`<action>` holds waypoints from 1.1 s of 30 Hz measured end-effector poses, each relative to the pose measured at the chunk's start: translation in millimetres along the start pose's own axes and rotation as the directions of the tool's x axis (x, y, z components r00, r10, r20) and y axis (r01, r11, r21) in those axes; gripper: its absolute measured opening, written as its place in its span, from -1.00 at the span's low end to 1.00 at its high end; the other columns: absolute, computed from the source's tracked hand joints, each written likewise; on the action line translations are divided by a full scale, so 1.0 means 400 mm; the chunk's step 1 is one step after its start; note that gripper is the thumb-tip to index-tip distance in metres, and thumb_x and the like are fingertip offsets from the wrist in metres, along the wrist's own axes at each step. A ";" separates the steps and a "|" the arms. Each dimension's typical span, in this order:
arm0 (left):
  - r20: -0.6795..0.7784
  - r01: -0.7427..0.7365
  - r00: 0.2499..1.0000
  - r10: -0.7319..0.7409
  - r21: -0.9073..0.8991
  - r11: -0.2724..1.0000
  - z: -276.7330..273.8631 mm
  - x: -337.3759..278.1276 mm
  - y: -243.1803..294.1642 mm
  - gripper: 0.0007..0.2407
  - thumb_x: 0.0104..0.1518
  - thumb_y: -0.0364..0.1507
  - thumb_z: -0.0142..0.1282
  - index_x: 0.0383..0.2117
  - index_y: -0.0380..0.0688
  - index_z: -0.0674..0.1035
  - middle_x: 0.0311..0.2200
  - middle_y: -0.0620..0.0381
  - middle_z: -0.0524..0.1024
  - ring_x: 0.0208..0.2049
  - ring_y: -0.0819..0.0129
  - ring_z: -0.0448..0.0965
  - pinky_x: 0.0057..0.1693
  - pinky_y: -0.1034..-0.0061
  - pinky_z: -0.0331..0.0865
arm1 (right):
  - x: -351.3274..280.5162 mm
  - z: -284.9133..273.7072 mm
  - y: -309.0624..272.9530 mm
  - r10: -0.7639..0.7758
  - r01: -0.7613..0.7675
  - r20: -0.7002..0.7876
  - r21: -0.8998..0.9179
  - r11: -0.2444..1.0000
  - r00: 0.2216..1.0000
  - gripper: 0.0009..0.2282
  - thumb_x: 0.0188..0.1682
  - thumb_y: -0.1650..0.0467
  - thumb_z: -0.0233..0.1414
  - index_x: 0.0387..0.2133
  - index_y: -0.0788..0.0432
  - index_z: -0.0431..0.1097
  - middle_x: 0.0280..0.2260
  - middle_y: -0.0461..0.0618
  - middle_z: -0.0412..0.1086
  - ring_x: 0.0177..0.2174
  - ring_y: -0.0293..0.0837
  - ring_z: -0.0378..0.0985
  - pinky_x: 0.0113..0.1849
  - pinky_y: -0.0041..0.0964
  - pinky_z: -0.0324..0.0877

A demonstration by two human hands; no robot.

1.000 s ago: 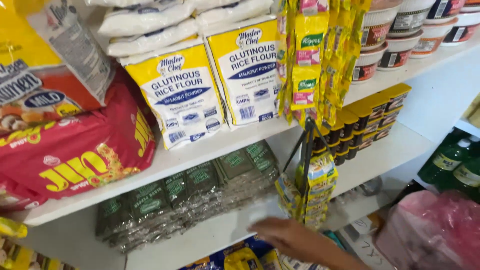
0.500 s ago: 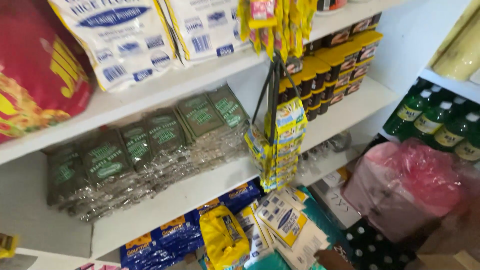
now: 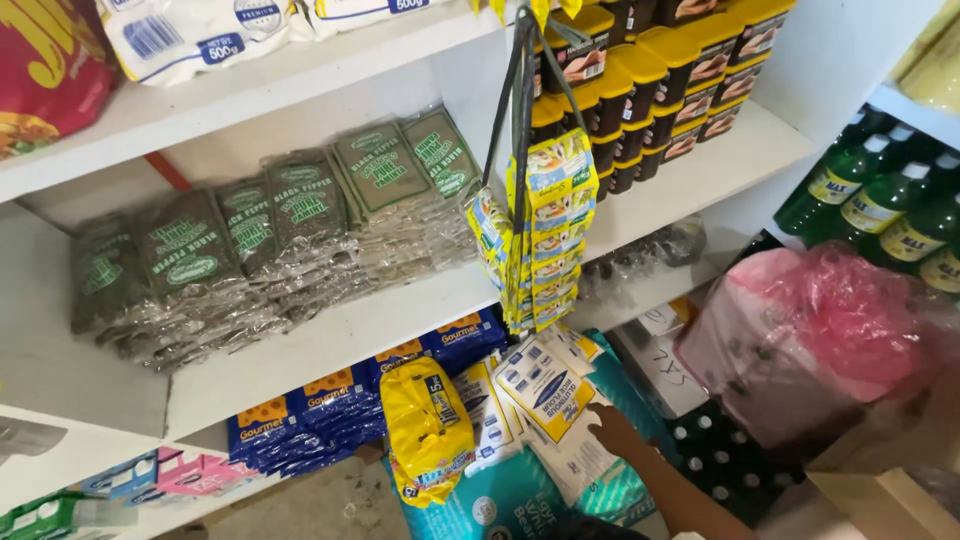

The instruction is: Organizing and stacking bags of glutinous rice flour and other grocery items on store shelves.

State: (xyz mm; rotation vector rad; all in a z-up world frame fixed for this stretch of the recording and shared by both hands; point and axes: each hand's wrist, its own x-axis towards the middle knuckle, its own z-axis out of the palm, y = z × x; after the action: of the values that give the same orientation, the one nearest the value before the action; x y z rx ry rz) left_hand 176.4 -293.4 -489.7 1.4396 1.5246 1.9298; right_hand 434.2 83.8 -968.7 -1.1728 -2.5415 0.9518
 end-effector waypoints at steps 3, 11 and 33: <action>-0.003 0.021 1.000 -0.022 -0.035 0.999 0.100 0.044 -0.107 -0.69 0.14 -0.46 0.11 0.03 -0.21 0.58 0.19 -0.17 0.40 0.26 0.02 0.39 0.33 0.25 0.24 | 0.044 -0.002 0.002 0.125 -0.124 0.037 -0.034 0.992 0.991 -0.38 -0.13 0.29 0.21 0.22 0.15 0.17 0.17 0.18 0.30 0.16 0.16 0.29 0.17 -0.03 0.22; -0.108 0.597 0.798 -0.592 0.274 0.754 0.310 -0.022 -0.528 -0.70 0.08 -0.27 0.24 -0.10 -0.11 0.66 -0.14 0.01 0.66 -0.10 0.19 0.66 -0.01 0.33 0.52 | 0.140 0.056 0.080 0.118 -0.119 0.010 0.102 0.988 0.993 -0.17 -0.25 0.25 0.34 0.28 0.25 0.06 0.23 0.25 0.21 0.23 0.13 0.24 0.20 -0.10 0.20; 0.348 0.442 0.528 -0.775 0.666 0.601 0.438 -0.231 -0.967 -0.55 0.22 -0.01 0.17 -0.28 -0.25 0.72 -0.42 -0.09 0.58 -0.33 0.05 0.62 -0.13 0.16 0.49 | 0.079 -0.206 -0.259 0.351 -0.711 0.647 0.452 0.538 0.677 -0.52 -0.22 0.05 0.23 -0.07 -0.01 0.49 -0.16 -0.07 0.55 -0.26 -0.14 0.59 -0.32 -0.13 0.54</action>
State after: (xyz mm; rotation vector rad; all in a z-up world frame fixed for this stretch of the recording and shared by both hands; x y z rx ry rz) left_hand 234.0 -107.9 -878.3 1.2040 1.8936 0.5274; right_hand 383.1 96.2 -843.1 -1.6362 -1.6777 2.3634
